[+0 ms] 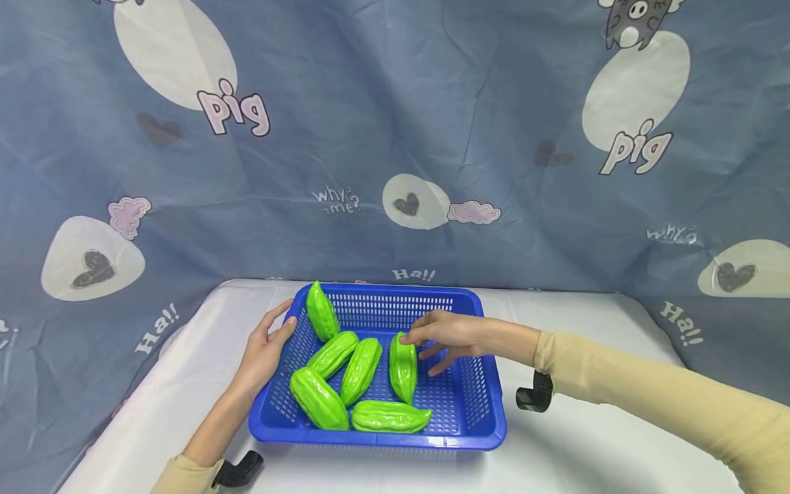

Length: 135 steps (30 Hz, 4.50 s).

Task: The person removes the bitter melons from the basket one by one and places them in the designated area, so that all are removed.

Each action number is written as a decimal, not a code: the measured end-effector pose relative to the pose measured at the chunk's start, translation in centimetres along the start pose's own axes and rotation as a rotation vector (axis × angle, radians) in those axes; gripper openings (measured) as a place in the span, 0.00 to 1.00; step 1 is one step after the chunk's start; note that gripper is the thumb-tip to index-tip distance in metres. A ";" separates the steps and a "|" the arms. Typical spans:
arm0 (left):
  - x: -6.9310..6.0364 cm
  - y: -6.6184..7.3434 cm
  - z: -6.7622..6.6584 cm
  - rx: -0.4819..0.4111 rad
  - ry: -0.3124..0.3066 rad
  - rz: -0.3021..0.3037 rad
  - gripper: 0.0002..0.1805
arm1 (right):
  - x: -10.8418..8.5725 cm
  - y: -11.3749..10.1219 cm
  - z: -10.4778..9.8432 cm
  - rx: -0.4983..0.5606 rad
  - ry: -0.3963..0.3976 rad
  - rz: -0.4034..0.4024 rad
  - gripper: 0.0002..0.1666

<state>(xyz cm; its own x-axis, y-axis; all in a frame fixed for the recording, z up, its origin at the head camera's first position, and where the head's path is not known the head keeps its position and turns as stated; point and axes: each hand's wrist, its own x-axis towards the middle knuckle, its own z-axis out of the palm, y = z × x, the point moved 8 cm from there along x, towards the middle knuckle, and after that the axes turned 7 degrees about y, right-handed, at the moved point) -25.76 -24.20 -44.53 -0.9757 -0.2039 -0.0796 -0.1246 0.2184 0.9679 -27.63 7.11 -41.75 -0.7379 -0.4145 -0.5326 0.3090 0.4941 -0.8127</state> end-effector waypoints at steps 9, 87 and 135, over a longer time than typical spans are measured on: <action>-0.2 0.0 0.1 0.006 0.004 0.006 0.31 | 1.2 1.1 0.6 -0.076 0.011 0.046 0.33; 0.1 0.0 0.0 0.007 0.011 -0.009 0.32 | -2.9 -4.3 -6.2 0.039 0.015 -0.180 0.43; 0.0 -0.4 0.1 0.036 0.005 -0.045 0.34 | -1.4 7.2 -20.6 0.338 0.266 -0.166 0.37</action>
<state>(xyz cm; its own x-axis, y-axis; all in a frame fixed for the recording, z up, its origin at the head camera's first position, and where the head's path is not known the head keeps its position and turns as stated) -25.68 -24.18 -44.99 -0.9681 -0.2190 -0.1213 -0.1746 0.2430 0.9542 -36.72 27.02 -41.96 -0.9088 -0.2343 -0.3452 0.3192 0.1424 -0.9369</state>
